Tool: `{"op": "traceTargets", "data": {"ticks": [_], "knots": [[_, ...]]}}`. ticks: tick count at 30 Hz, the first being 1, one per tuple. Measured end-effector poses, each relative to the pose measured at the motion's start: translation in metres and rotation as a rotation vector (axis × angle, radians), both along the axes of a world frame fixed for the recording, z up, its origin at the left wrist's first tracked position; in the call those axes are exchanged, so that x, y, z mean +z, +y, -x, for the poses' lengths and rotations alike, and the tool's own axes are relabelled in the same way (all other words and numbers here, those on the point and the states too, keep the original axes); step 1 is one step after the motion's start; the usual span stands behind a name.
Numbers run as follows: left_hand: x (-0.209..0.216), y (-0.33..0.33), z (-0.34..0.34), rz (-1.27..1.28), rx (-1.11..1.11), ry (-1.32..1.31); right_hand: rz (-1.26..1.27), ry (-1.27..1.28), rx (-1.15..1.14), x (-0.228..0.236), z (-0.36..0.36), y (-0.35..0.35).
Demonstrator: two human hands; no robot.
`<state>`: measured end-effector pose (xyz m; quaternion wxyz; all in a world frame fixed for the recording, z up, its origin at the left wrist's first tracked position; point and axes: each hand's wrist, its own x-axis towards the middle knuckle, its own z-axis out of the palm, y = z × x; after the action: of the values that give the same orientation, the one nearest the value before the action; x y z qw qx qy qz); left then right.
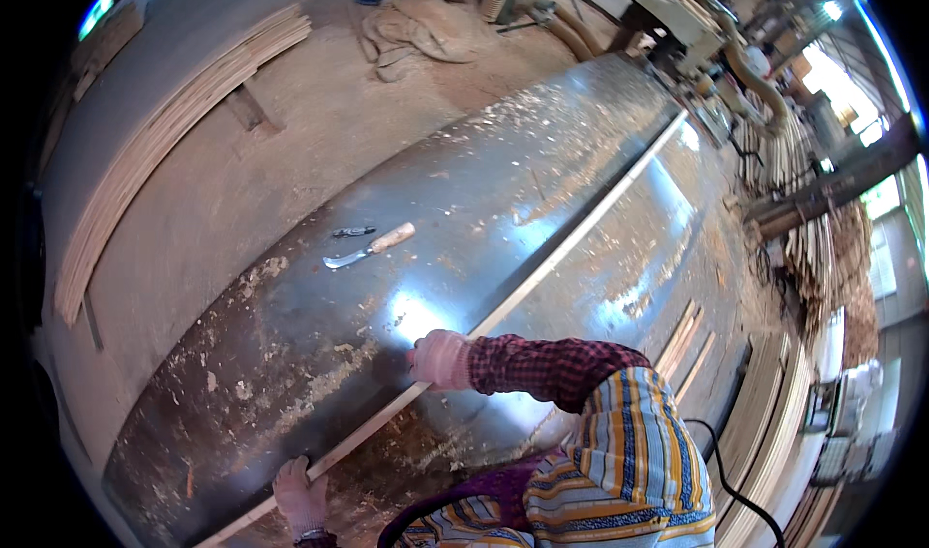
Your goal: The person handles thin wood strips, placing them on a metal table, uses a hand tool to scrape the surface of a strip, and carries a group of strips across a factory floor to a large stack.
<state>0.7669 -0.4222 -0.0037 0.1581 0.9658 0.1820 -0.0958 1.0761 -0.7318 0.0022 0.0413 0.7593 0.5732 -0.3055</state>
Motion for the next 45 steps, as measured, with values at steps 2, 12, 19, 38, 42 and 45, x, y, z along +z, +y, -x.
{"op": "traceTargets", "data": {"ticks": [2, 12, 19, 38, 42, 45], "knots": [[0.016, -0.013, 0.023, 0.09, 0.08, -0.048, -0.105, -0.011, -0.007, 0.017, 0.013, -0.007], [-0.006, -0.108, 0.084, 0.091, 0.089, 0.007, -0.038, -0.219, -0.203, -0.021, 0.065, -0.1], [0.023, -0.163, 0.06, -0.031, 0.069, 0.07, -0.617, -0.367, -0.223, 0.011, 0.086, -0.174], [0.025, -0.208, 0.074, -0.037, 0.008, -0.043, 0.005, -0.242, -0.152, 0.065, 0.108, -0.211], [0.037, -0.185, 0.104, 0.032, 0.005, -0.054, -0.017, -0.158, -0.144, 0.033, 0.131, -0.215], [0.008, -0.159, 0.143, -0.013, 0.118, -0.014, 0.021, -0.177, -0.136, 0.014, 0.15, -0.17]]}}
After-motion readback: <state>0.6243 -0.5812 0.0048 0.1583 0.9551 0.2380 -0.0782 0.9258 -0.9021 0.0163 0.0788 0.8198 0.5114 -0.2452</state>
